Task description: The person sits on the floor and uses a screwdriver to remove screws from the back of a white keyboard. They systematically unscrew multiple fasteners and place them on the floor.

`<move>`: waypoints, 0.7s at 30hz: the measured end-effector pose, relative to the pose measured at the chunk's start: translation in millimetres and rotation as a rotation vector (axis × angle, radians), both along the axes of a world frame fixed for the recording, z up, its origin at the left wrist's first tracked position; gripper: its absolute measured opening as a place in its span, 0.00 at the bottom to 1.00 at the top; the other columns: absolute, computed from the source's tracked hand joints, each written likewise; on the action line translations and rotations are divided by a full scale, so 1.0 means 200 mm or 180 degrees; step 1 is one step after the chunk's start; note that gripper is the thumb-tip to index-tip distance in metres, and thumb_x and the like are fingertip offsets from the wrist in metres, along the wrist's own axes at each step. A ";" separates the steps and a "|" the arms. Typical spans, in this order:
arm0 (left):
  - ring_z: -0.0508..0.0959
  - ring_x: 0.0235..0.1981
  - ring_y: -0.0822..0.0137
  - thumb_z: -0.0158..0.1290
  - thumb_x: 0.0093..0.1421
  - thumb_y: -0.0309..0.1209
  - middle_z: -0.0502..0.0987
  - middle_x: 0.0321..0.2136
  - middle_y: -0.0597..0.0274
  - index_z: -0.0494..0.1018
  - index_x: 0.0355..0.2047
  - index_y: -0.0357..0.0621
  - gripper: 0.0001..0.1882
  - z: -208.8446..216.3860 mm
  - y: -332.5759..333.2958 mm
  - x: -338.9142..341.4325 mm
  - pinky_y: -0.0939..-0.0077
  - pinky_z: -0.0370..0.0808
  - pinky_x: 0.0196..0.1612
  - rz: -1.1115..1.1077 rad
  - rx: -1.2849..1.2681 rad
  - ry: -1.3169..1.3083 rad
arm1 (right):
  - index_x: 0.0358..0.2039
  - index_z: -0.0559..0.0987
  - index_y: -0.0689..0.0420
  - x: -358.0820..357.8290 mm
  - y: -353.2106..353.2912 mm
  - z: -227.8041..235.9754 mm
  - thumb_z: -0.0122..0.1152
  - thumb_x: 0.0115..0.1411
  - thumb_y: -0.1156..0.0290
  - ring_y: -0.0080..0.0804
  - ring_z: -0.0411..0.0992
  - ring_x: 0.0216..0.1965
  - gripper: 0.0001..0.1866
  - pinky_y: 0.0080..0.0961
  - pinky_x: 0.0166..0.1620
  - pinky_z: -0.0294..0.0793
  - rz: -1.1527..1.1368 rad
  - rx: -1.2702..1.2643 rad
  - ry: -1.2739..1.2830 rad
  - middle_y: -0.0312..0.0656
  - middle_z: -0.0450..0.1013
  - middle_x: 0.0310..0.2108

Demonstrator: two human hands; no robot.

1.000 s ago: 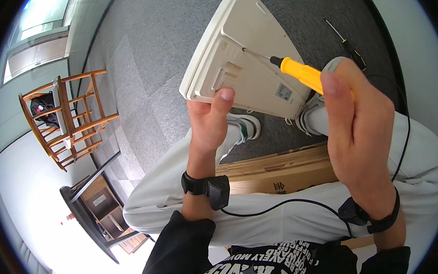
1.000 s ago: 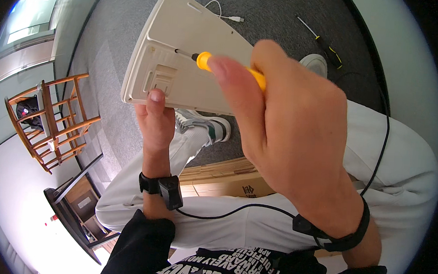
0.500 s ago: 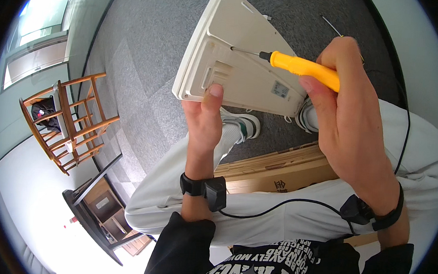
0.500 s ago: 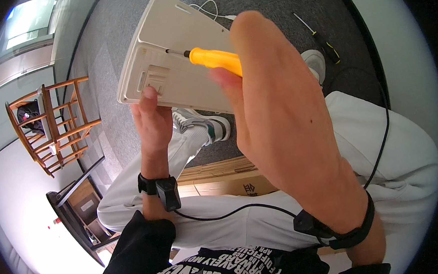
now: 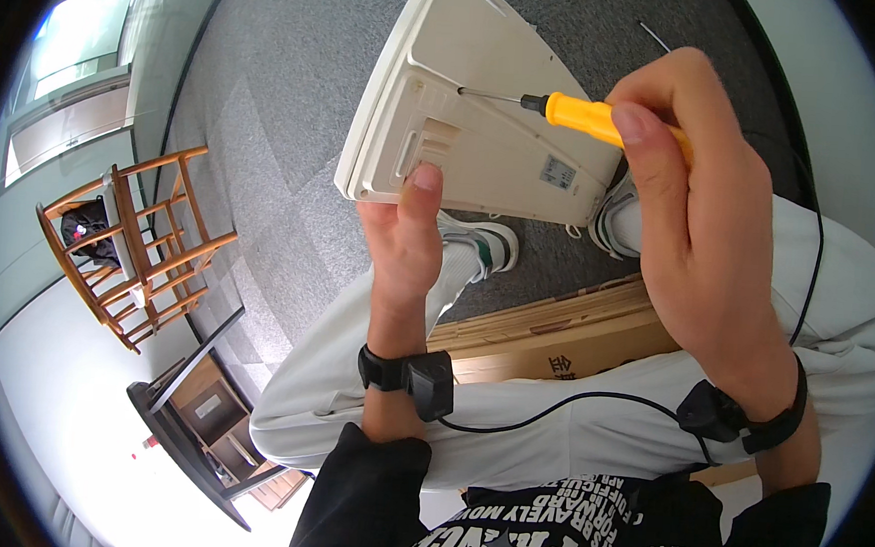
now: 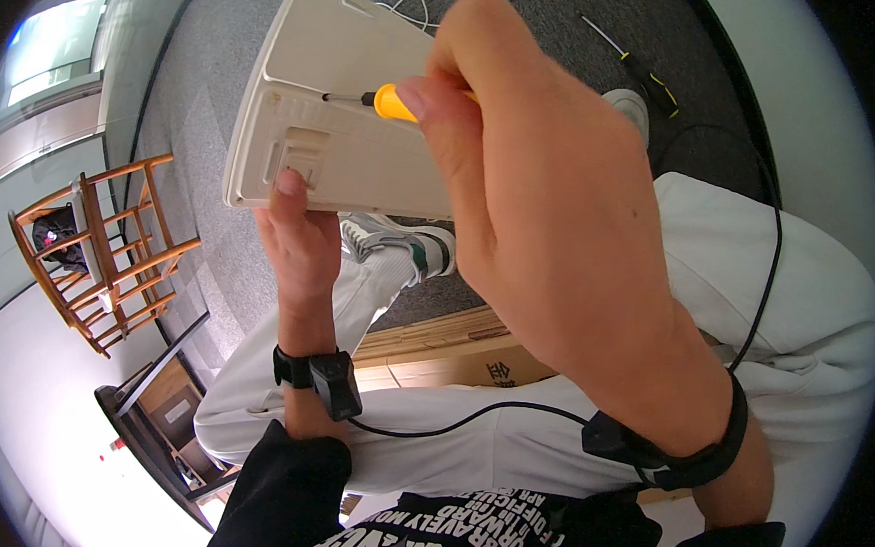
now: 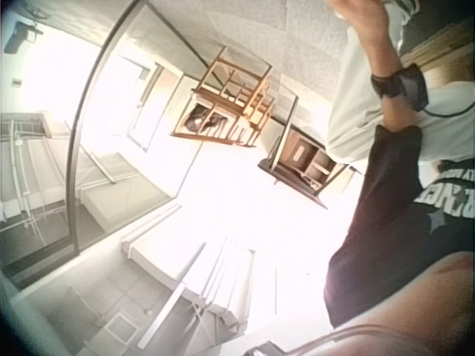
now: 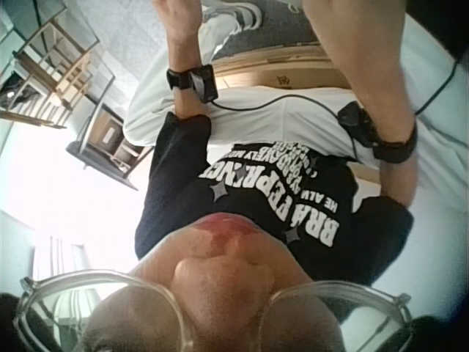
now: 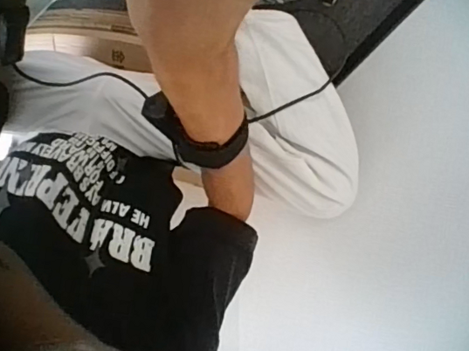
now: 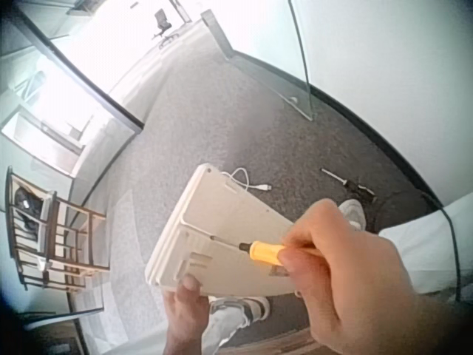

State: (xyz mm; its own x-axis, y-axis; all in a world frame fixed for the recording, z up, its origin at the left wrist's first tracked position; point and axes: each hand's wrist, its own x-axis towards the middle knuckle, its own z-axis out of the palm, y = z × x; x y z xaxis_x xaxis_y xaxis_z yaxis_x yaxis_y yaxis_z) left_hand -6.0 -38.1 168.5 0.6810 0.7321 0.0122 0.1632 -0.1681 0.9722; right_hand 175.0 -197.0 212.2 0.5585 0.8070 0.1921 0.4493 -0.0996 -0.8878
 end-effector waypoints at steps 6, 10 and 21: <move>0.74 0.54 0.60 0.49 0.67 0.42 0.72 0.53 0.50 0.62 0.61 0.33 0.29 0.00 -0.02 0.00 0.66 0.71 0.57 -0.0023 -0.0049 -0.0107 | 0.37 0.72 0.58 0.06 0.01 -0.01 0.57 0.61 0.82 0.33 0.66 0.35 0.06 0.24 0.39 0.67 0.0263 0.0368 -0.0972 0.44 0.65 0.37; 0.73 0.55 0.61 0.48 0.68 0.42 0.72 0.54 0.51 0.62 0.61 0.34 0.29 -0.01 -0.01 0.00 0.67 0.71 0.56 0.0091 -0.0047 -0.0097 | 0.37 0.73 0.59 0.03 0.00 0.00 0.57 0.60 0.83 0.36 0.67 0.36 0.06 0.25 0.41 0.68 0.0273 0.0433 -0.1204 0.45 0.65 0.38; 0.72 0.47 0.70 0.45 0.73 0.43 0.73 0.48 0.58 0.64 0.57 0.37 0.23 -0.03 0.13 0.08 0.74 0.70 0.50 0.0921 -0.0005 -0.0468 | 0.47 0.75 0.54 0.45 -0.38 0.33 0.50 0.72 0.73 0.20 0.68 0.33 0.07 0.13 0.38 0.68 0.0267 -0.0718 -0.0886 0.38 0.68 0.41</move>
State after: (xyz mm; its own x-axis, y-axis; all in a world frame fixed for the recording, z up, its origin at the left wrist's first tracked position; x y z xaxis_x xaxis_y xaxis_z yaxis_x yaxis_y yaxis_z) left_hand 10.9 -11.2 161.6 0.4356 0.8952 0.0938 0.0617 -0.1337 0.9891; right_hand 264.8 -272.6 277.3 0.4399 0.8872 0.1394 0.6854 -0.2314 -0.6904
